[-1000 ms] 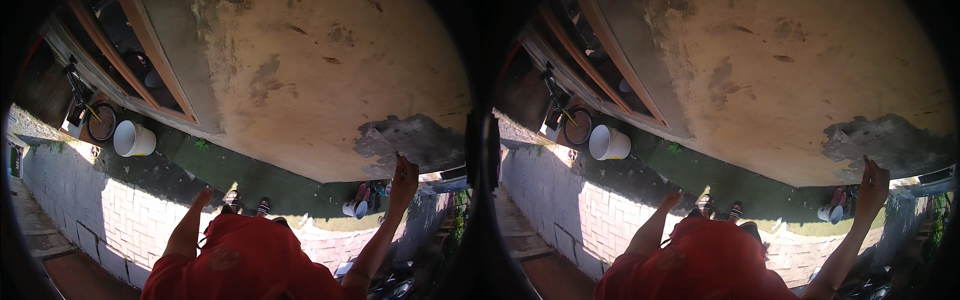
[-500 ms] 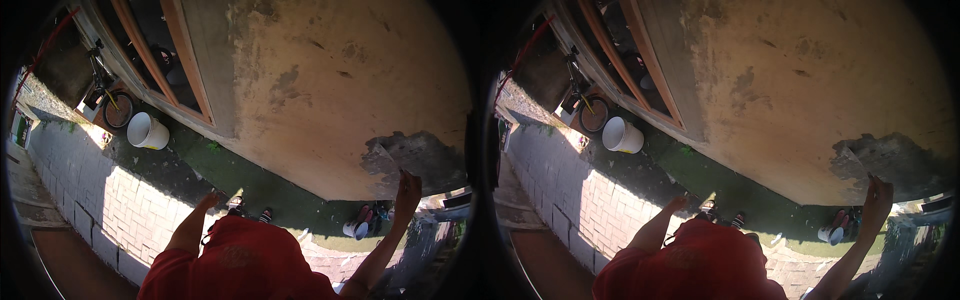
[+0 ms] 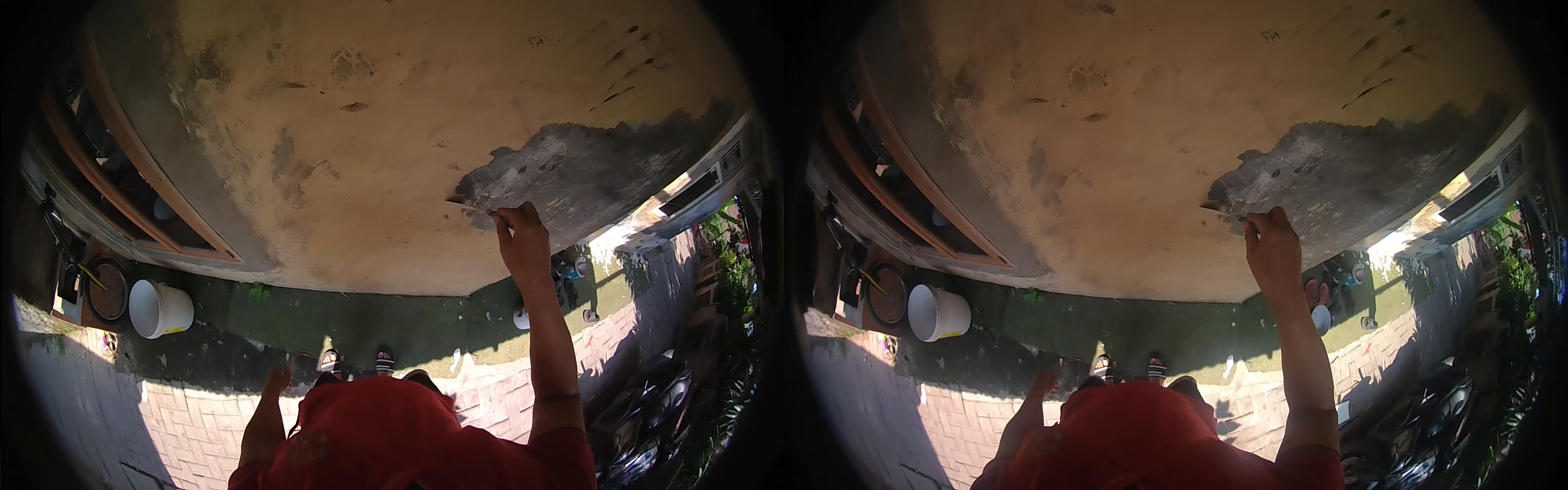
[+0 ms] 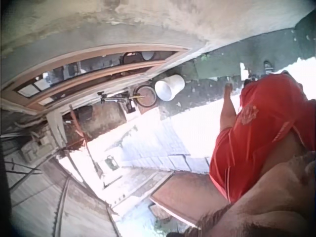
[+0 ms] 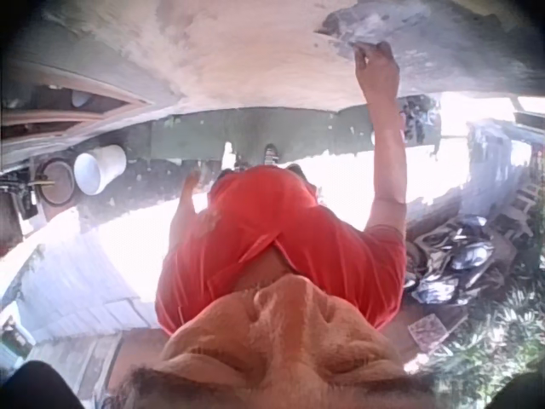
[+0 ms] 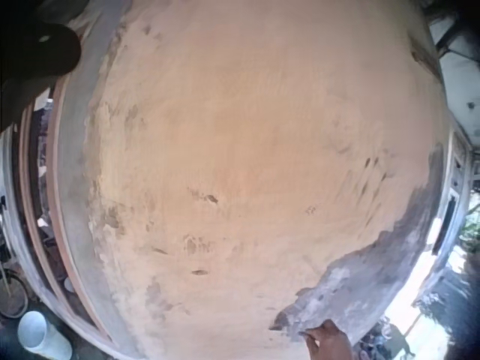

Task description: The person uses a scraper to remove peeling paint and plaster from an exterior wall, occasionally picking off loose pieces by hand.

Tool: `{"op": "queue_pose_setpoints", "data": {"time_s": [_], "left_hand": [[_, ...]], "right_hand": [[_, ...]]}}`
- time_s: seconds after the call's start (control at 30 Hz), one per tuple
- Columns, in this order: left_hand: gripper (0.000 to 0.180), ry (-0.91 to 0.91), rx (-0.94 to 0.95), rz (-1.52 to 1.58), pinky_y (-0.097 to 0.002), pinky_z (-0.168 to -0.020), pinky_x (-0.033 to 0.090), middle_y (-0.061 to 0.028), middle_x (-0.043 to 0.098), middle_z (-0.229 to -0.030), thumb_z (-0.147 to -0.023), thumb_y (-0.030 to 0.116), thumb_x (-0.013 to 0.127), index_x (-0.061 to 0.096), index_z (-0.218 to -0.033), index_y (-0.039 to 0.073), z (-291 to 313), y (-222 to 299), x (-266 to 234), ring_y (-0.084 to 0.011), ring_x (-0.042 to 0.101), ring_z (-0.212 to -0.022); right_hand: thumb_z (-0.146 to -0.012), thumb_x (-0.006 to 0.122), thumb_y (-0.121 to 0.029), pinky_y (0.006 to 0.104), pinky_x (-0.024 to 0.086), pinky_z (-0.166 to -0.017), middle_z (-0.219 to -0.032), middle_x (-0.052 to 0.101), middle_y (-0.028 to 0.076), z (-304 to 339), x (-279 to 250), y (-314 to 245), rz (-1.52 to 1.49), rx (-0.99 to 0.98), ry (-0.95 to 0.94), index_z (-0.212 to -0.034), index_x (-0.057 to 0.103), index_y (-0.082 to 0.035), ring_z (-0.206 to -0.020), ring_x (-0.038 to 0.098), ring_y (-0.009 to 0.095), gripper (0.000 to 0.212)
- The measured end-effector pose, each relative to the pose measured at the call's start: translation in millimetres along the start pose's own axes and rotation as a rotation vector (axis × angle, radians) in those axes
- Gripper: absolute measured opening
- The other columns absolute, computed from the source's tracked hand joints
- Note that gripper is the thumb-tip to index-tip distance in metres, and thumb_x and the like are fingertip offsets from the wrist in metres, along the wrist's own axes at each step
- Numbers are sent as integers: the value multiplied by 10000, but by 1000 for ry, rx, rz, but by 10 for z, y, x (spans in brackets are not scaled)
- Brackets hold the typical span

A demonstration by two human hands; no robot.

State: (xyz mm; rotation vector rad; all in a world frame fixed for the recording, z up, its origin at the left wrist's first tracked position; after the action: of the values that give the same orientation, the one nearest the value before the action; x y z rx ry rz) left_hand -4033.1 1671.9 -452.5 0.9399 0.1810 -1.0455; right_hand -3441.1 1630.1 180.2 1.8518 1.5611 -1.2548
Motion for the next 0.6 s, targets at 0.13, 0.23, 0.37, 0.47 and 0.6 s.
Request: {"op": "queue_pose_setpoints", "data": {"time_s": [0.13,0.23,0.37,0.47,0.6], "left_hand": [[426,-8,-68,126,-470,-771,547,-214,700,-856,-954,372,452,662,-905,4,-24,53,-55,-353,704,-838],[439,-62,-98,134,-441,-723,557,-161,700,-746,-948,379,448,668,-874,6,-1,347,-3,-293,716,-726],[444,-24,-165,129,-432,-714,561,-145,698,-719,-936,366,449,674,-846,-7,-82,449,41,-274,712,-679],[434,-49,-135,199,-437,-728,567,-145,698,-715,-929,352,459,676,-852,-17,-124,359,23,-270,711,-662],[458,-83,-82,119,-454,-771,565,-155,702,-732,-924,369,441,681,-850,-14,-23,388,111,-292,715,-700]], "right_hand": [[-868,686,-121,444,526,-704,-888,581,137,-96,-431,-96,-71,50,182,-941,683,-54,-796,644,345,99],[-870,688,-124,436,531,-701,-885,588,137,11,1,-3,-60,-30,69,-950,692,-57,-774,651,331,104],[-887,696,-114,399,518,-666,-887,622,146,90,-56,90,-70,68,34,-1023,700,-30,-781,662,321,160],[-959,650,-195,310,496,-624,-861,645,101,207,-406,198,-201,104,182,-1125,702,-22,-730,651,212,245],[-1038,536,-263,241,456,-590,-872,644,17,634,-221,641,-583,413,333,-1290,627,-9,-743,594,70,369]]}}
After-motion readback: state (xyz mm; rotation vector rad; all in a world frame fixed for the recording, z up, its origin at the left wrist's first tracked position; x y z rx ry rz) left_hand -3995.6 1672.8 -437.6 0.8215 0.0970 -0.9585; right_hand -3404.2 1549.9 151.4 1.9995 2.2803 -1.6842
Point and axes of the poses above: each hand's wrist, its own z-axis away from the middle knuckle, its own x-axis out of the palm, y = z × x, the point moved 4 cm from there along -z, towards the middle knuckle
